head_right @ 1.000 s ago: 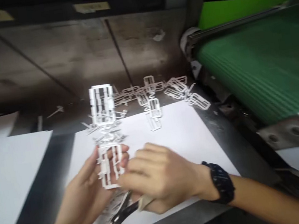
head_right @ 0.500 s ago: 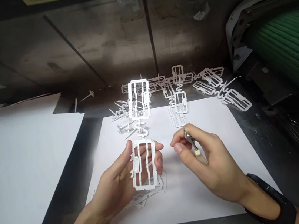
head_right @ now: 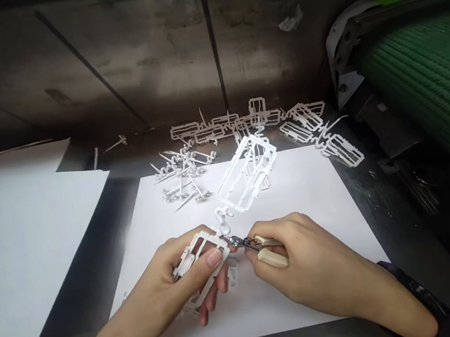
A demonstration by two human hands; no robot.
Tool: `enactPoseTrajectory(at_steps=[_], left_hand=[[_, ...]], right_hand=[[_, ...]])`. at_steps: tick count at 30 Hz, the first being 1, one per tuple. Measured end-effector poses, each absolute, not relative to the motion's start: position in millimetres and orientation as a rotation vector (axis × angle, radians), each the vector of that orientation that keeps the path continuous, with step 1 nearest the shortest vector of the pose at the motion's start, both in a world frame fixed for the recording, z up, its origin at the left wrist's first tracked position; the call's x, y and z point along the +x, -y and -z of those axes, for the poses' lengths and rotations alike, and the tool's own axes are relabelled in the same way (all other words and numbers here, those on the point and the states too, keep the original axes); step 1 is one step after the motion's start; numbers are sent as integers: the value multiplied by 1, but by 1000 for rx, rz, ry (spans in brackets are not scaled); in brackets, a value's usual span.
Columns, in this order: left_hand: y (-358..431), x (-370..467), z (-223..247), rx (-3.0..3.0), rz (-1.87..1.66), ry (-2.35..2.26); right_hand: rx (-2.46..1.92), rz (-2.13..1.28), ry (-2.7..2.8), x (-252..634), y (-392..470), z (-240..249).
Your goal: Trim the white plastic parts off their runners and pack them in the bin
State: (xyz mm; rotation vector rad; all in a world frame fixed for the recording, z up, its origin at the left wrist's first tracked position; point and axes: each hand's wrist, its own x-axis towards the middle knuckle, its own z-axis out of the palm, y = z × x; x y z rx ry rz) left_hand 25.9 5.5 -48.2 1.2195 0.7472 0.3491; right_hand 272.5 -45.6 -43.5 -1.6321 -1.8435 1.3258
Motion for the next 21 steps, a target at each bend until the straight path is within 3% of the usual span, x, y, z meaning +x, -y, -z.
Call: enactPoseTrajectory(at_steps=[21], left_hand=[[-9,25,46,1394,-296,-751]], right_hand=[[-1556,-1322,1941,274,48,45]])
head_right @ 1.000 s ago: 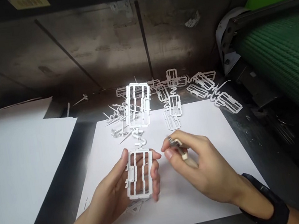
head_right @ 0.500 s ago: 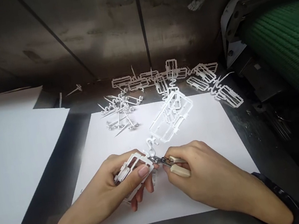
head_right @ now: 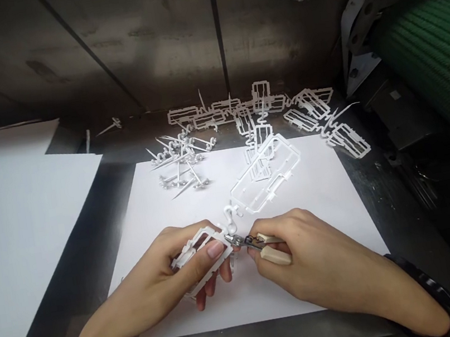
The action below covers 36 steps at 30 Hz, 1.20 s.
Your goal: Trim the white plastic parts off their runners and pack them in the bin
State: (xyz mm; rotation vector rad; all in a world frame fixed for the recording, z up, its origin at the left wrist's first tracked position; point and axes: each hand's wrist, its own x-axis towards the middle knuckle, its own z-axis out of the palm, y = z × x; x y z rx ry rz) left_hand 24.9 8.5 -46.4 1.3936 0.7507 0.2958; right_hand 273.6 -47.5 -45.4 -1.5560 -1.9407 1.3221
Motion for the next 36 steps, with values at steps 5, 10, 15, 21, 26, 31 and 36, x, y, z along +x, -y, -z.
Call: enactPoseTrajectory(at_steps=[5,10,15,21,26,31,36], left_hand=[[-9,24,46,1401,-264,-765],[-8,25,47,1416,-275,-766],[-7,24,50,1413,-183,-787],[-8,20,50,1299,-112,-780],[-10,18,49,1288,-59,-773],[-15,18,53,1206,-31,-799],[-22,19,52,1160,40,-784]], right_hand=[[-1580,-1334,1949,273,48,48],[-1586,-1340,1946,274,48,48],[-1629,-1387,1982,273,49,50],[-1561,-1494,2031,269,49,51],[-1390,-1665,1890,264,47,54],[-1434,-1703,1855,258,48,65],[-1466,-1658,1831,256,48,72]])
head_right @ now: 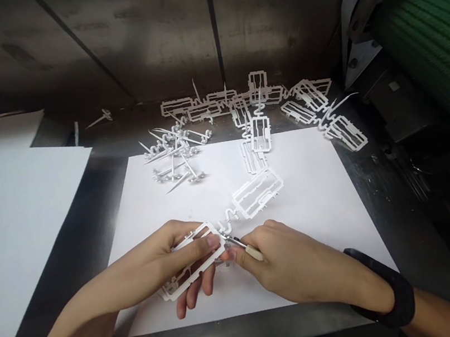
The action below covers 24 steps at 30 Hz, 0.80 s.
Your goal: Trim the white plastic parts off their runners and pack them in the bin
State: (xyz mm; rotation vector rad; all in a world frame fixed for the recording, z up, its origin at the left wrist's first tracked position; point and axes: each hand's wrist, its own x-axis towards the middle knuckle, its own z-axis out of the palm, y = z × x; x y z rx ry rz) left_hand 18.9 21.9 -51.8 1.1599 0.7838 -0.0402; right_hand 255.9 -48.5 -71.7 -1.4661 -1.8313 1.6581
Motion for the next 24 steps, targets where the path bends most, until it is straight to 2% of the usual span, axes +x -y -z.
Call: enactPoseTrajectory(at_steps=[14,20,24], left_hand=[[-21,18,52,1198,22,-778],[-22,13,44,1337,-87,-697],[-19,12,45,1222,-261,-526]], right_hand=[[-1713,-1402,2013,256,57,71],[-1703,-1398,1973,270,59,48],[-1613,-1113,1828,274,46,47]])
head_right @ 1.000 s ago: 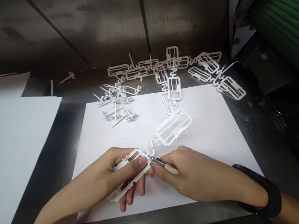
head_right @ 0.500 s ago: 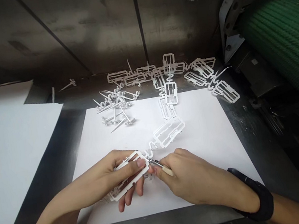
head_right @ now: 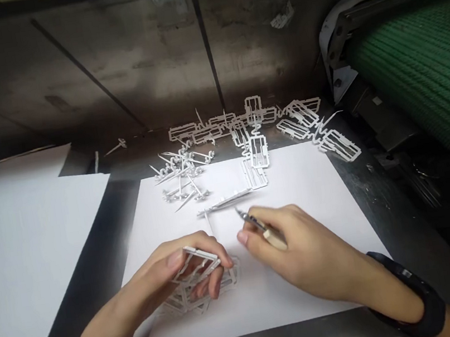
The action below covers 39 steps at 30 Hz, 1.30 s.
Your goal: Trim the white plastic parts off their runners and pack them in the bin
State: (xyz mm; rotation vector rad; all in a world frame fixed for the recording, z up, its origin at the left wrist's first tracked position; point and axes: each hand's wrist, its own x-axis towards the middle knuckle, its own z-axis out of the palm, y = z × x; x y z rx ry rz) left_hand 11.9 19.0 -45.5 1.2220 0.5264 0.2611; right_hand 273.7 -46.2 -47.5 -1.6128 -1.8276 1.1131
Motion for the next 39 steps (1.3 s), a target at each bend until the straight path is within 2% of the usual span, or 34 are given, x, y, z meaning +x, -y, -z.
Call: enactPoseTrajectory(at_steps=[6,10,18,20,23,28,31,39], left_hand=[[-13,15,59,1116,-399,-399],[-13,16,61,1138,-421,-374],[-12,12,57,1148,-467,-440],[-10,12,56,1116,-490,-548],[-9,19,55,1042,-532,-695],[-7,28,54,1000,-580,-761],[-7,28,54,1059,-575,-785],[-8,20,61,992,-522,-770]], right_hand=[[-1539,-272,2066,271,18,101],[-1515,-86,2219,272,12,115],[-1572,119,2012,289,13,92],[-1636,32,1761,299,11,86],[-1664,-305,1358,312,8,79],[-1372,-932,994,316,8,73],[-1290,-1043,907,308,10,70],[-1263,-1074,902,303,11,69]])
